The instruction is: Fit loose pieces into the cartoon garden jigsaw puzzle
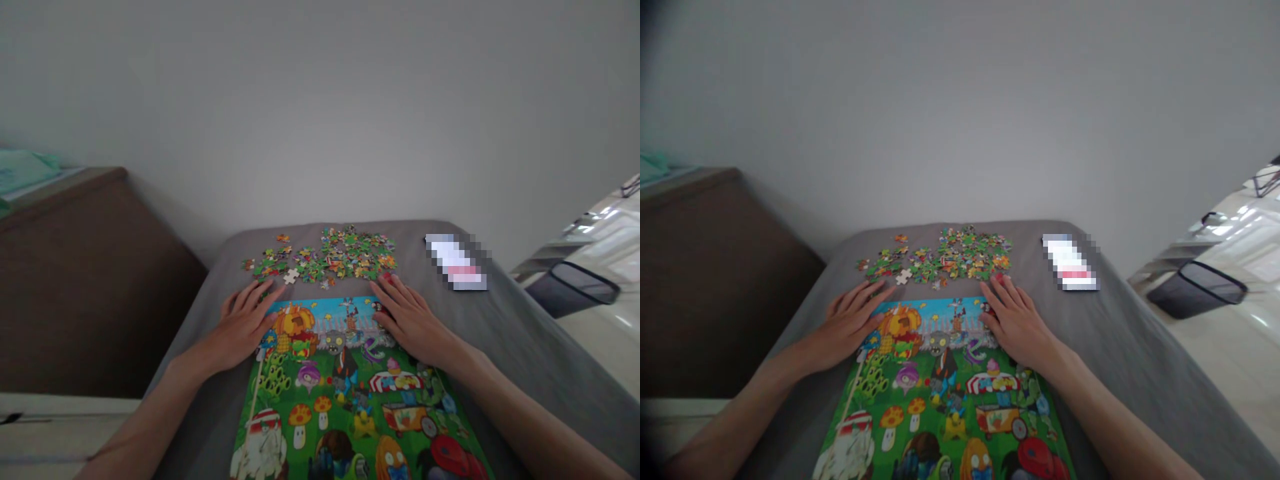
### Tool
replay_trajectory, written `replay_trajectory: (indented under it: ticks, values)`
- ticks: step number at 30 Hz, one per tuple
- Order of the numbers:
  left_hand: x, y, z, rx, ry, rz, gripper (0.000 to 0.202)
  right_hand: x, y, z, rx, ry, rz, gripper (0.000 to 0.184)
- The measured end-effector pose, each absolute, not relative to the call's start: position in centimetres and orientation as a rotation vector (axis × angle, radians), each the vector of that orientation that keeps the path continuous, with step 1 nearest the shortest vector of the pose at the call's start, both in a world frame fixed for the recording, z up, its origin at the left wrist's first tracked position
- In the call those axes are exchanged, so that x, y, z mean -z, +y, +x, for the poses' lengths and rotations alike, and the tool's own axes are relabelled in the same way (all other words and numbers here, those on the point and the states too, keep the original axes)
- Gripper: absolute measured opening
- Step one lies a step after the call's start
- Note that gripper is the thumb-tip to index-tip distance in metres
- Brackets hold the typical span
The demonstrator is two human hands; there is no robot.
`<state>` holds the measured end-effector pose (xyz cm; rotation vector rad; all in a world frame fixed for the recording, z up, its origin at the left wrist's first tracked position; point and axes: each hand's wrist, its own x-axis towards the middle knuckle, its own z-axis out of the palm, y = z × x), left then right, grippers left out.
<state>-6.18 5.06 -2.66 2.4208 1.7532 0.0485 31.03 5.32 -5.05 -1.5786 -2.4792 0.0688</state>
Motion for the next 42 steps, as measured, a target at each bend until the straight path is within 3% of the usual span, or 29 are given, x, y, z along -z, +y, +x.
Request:
replay_trajectory:
  ticks: [7,12,19,22,35,42]
  values:
    - [2.9,5.3,-6.2,-0.037,1.758,2.429,0.055,4.3,5.1,30.4,0.029,-2.469,-1.656,0.057]
    - [3.2,5.3,-6.3,-0.022,1.78,2.435,0.057,3.3,5.8,31.5,-0.213,-2.47,-1.549,0.055]
    - [3.5,5.4,-6.5,-0.048,1.772,2.456,0.057,0.2,5.6,33.7,-0.446,-2.473,-1.163,0.032]
    - [3.4,5.4,-6.5,-0.047,1.762,2.459,0.059,-0.1,5.4,33.4,-0.506,-2.58,-1.126,0.03]
    - [1.9,5.0,-6.4,-0.049,1.703,2.392,0.054,1.0,4.3,31.2,-0.316,-2.682,-1.048,0.035]
    - [0.5,7.6,-3.6,-0.301,1.898,2.413,0.045,1.9,4.9,31.8,-0.253,-2.604,-1.095,0.031]
